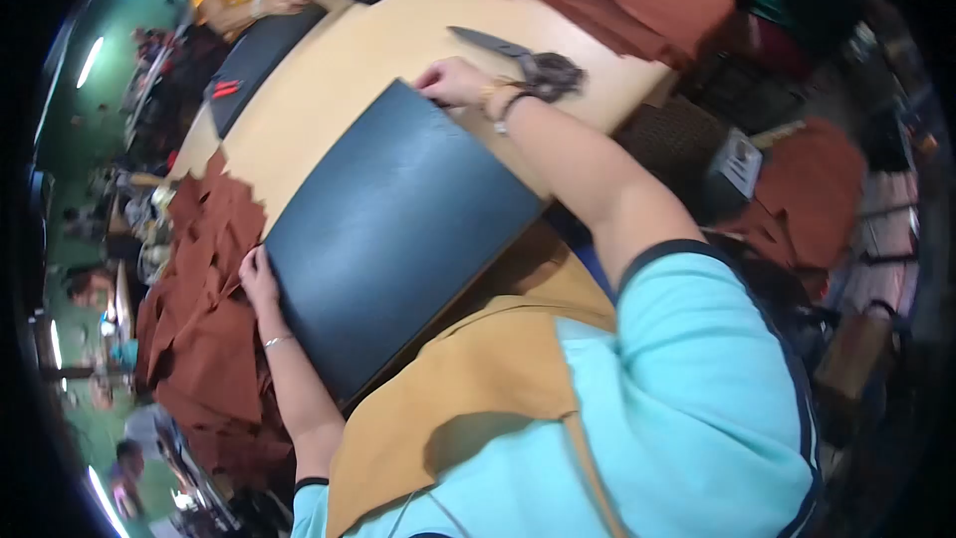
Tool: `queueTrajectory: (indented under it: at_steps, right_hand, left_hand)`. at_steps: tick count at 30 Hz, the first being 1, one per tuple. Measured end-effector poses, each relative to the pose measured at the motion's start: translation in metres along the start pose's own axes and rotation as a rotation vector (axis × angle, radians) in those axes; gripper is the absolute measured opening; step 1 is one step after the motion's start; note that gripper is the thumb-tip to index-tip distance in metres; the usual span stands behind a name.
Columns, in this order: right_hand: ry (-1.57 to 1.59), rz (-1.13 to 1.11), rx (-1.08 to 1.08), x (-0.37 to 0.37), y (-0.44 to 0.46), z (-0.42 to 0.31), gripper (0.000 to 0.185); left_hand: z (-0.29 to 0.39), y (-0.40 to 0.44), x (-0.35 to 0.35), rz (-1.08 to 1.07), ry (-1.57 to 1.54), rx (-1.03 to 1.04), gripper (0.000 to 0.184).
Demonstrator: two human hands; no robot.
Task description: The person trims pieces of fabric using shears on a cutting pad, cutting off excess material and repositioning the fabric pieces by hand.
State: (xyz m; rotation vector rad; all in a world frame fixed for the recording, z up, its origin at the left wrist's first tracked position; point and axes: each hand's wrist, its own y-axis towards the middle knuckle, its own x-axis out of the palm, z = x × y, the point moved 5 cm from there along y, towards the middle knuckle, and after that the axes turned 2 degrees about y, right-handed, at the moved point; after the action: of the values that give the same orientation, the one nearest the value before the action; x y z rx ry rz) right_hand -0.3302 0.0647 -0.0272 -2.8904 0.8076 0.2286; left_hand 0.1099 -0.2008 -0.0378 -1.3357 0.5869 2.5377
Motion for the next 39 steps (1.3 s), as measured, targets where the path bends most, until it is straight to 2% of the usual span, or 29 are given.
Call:
queueTrajectory:
  at_steps: [2,3,4,7,9,11,12,13,14,15,16,17,19,21,23,24,26,27,29,31,32,33,34,36,37,39]
  right_hand:
    - [-0.124,0.0,-0.06,-0.002,-0.008,0.0,0.02]
    - [-0.176,0.074,-0.064,-0.006,-0.025,-0.009,0.02]
    - [-0.304,0.172,-0.275,-0.012,-0.038,-0.015,0.022]
    - [-0.464,0.295,-0.377,-0.045,-0.114,-0.031,0.025]
    - [-0.619,0.465,-0.346,-0.087,-0.18,-0.028,0.023]
    - [-0.86,0.697,-0.235,-0.145,-0.245,0.006,0.022]
    - [-0.909,0.759,-0.149,-0.174,-0.283,0.021,0.022]
    - [-1.134,0.794,0.004,-0.201,-0.322,0.037,0.023]
    - [-1.307,0.79,0.251,-0.229,-0.36,0.053,0.028]
    - [-1.457,0.77,0.62,-0.248,-0.398,0.066,0.041]
    - [-1.512,0.878,0.738,-0.266,-0.432,0.081,0.042]
    - [-1.542,0.862,0.944,-0.284,-0.463,0.097,0.04]
    - [-1.695,0.745,1.198,-0.331,-0.512,0.135,0.034]
    - [-1.336,0.764,1.31,-0.316,-0.517,0.079,0.03]
    - [-0.994,1.378,1.019,-0.314,-0.505,0.039,0.027]
    - [-0.829,1.572,0.43,-0.352,-0.504,0.056,0.029]
    - [-0.595,1.945,0.034,-0.385,-0.478,0.052,0.037]
    - [-0.153,2.1,-0.208,-0.373,-0.458,0.026,0.037]
    - [0.194,1.966,-0.519,-0.302,-0.375,-0.062,0.023]
    - [0.361,1.582,-0.787,-0.295,-0.288,-0.074,0.023]
    - [0.453,1.439,-0.607,-0.254,-0.238,-0.081,0.02]
    - [0.441,1.165,-0.514,-0.21,-0.194,-0.088,0.02]
    - [0.3,0.762,-0.448,-0.147,-0.157,-0.095,0.02]
    - [-0.002,-0.008,-0.474,-0.02,-0.134,-0.111,0.02]
    - [-0.041,-0.294,-0.482,0.031,-0.138,-0.11,0.021]
    - [0.164,-0.539,-0.352,0.092,-0.155,-0.098,0.019]
  left_hand:
    - [-0.006,0.007,0.004,-0.054,-0.068,0.082,0.041]
    - [0.008,0.002,-0.001,-0.062,-0.028,0.091,0.042]
    - [0.007,0.001,0.0,-0.032,-0.041,0.075,0.043]
    - [-0.01,0.012,0.005,-0.095,-0.035,0.07,0.049]
    - [-0.006,0.01,0.001,-0.096,0.059,0.043,0.052]
    - [-0.01,0.011,0.001,-0.09,0.102,0.019,0.054]
    - [-0.002,0.008,-0.001,-0.109,0.089,0.008,0.055]
    - [0.002,0.006,-0.002,-0.117,0.068,0.027,0.056]
    - [0.007,0.003,-0.003,-0.121,0.073,0.032,0.056]
    - [0.009,0.001,-0.004,-0.124,0.076,0.036,0.055]
    - [0.01,-0.001,-0.006,-0.11,0.066,0.087,0.053]
    - [0.011,-0.004,-0.006,-0.093,0.054,0.138,0.052]
    - [0.023,-0.018,-0.012,-0.029,0.064,0.256,0.05]
    - [0.051,-0.046,-0.029,0.075,0.13,0.38,0.048]
    - [0.058,-0.065,-0.035,0.091,0.088,0.454,0.048]
    - [0.072,-0.08,-0.04,0.058,0.004,0.419,0.048]
    - [0.101,-0.11,-0.045,0.006,-0.076,0.382,0.046]
    - [0.111,-0.122,-0.042,-0.026,-0.073,0.384,0.045]
    - [0.127,-0.141,-0.032,-0.062,-0.222,0.315,0.045]
    - [0.131,-0.145,-0.026,-0.121,0.011,0.32,0.046]
    - [0.13,-0.144,-0.026,-0.103,-0.011,0.307,0.047]
    - [0.128,-0.143,-0.026,-0.09,-0.032,0.298,0.048]
    - [0.125,-0.144,-0.026,-0.071,-0.053,0.289,0.048]
    - [0.119,-0.144,-0.025,-0.022,-0.083,0.309,0.05]
    - [0.118,-0.145,-0.025,-0.015,-0.11,0.309,0.052]
    - [0.121,-0.147,-0.029,-0.001,-0.133,0.322,0.059]
